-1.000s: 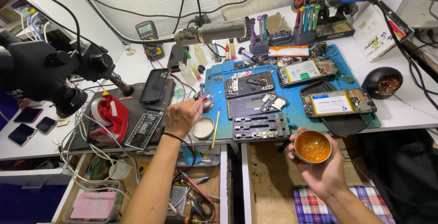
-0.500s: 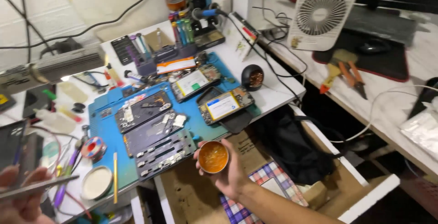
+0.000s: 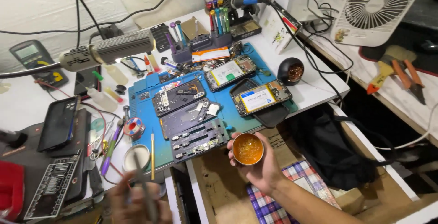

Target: Applying flux to a mobile phone motherboard and inspecting it with a probe and tweezers.

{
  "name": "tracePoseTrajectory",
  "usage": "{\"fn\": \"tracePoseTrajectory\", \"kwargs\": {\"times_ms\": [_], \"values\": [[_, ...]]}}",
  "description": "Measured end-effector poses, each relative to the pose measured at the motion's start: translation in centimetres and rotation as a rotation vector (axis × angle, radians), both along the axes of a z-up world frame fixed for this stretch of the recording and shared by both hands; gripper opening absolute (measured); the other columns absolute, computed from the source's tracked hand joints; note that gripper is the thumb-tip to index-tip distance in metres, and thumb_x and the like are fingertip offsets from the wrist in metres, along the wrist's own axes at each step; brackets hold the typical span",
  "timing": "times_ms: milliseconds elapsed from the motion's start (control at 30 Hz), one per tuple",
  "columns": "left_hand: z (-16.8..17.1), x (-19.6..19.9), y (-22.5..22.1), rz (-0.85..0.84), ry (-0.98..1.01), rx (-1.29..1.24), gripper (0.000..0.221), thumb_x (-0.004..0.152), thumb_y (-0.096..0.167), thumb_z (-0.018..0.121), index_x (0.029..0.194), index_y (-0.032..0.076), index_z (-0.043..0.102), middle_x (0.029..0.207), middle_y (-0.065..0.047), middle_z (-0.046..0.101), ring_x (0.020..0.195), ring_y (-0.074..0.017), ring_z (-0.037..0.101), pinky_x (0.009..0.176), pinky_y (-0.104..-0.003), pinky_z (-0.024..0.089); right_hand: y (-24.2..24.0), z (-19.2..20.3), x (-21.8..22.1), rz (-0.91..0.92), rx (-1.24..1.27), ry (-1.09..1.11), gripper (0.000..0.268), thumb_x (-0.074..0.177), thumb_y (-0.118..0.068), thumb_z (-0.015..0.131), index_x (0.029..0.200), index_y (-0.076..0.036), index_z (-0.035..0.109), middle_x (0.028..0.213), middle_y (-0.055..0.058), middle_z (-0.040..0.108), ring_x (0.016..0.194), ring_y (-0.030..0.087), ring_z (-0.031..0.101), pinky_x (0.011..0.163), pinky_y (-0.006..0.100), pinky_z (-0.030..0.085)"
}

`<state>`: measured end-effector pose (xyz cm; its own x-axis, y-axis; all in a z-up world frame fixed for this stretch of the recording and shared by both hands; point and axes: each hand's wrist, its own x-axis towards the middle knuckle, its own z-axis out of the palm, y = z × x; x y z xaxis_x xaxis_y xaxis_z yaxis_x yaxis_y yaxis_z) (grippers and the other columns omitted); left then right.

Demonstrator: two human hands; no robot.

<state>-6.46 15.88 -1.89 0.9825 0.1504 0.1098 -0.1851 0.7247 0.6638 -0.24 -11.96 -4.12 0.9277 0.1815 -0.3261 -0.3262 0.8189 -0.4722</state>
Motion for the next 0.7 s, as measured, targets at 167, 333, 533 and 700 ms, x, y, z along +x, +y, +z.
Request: {"fn": "tracePoseTrajectory", "kwargs": {"times_ms": [167,333,533,700], "values": [[-2.3,-3.0,-9.9,0.005,0.417,0.142,0.071,0.069,0.011,0.076,0.137,-0.005,0.065,0.087,-0.012,0.059,0.053,-0.0163,0.049,0.04,-0.023,0.037,0.0,0.2,-0.3,0.034,-0.027,0.004,0.055,0.103,-0.046,0.039,0.123,0.0,0.061,0.103,0.018,0.066,0.084,0.028,0.061,0.071,0.039,0.049],[-0.2,-2.8,-11.1,-0.417,0.479,0.115,0.048,0.093,0.006,0.067,0.139,-0.007,0.063,0.077,-0.031,0.069,0.033,-0.0208,0.056,0.029,-0.025,0.044,0.2,1.0,-0.7,0.036,-0.054,-0.055,0.057,0.105,-0.046,0.037,0.124,0.002,0.061,0.103,0.019,0.065,0.086,0.029,0.06,0.074,0.04,0.049],[-1.9,-1.9,-11.8,-0.167,0.501,0.025,0.053,0.082,0.005,0.075,0.13,-0.016,0.069,0.127,-0.026,0.076,0.052,-0.0192,0.054,0.044,-0.021,0.034,-0.1,0.8,-0.6,0.041,-0.036,-0.069,0.056,0.107,-0.045,0.035,0.123,0.003,0.06,0.105,0.02,0.063,0.087,0.03,0.06,0.076,0.041,0.049],[-0.4,-1.1,-9.3,-0.131,0.34,0.104,0.039,0.094,0.012,0.068,0.129,-0.004,0.074,0.074,-0.013,0.062,0.04,-0.0119,0.043,0.034,-0.025,0.022,-0.1,0.8,-0.6,0.031,-0.069,-0.051,0.06,0.107,-0.048,0.035,0.126,0.004,0.059,0.107,0.022,0.064,0.089,0.031,0.059,0.078,0.041,0.049]]}}
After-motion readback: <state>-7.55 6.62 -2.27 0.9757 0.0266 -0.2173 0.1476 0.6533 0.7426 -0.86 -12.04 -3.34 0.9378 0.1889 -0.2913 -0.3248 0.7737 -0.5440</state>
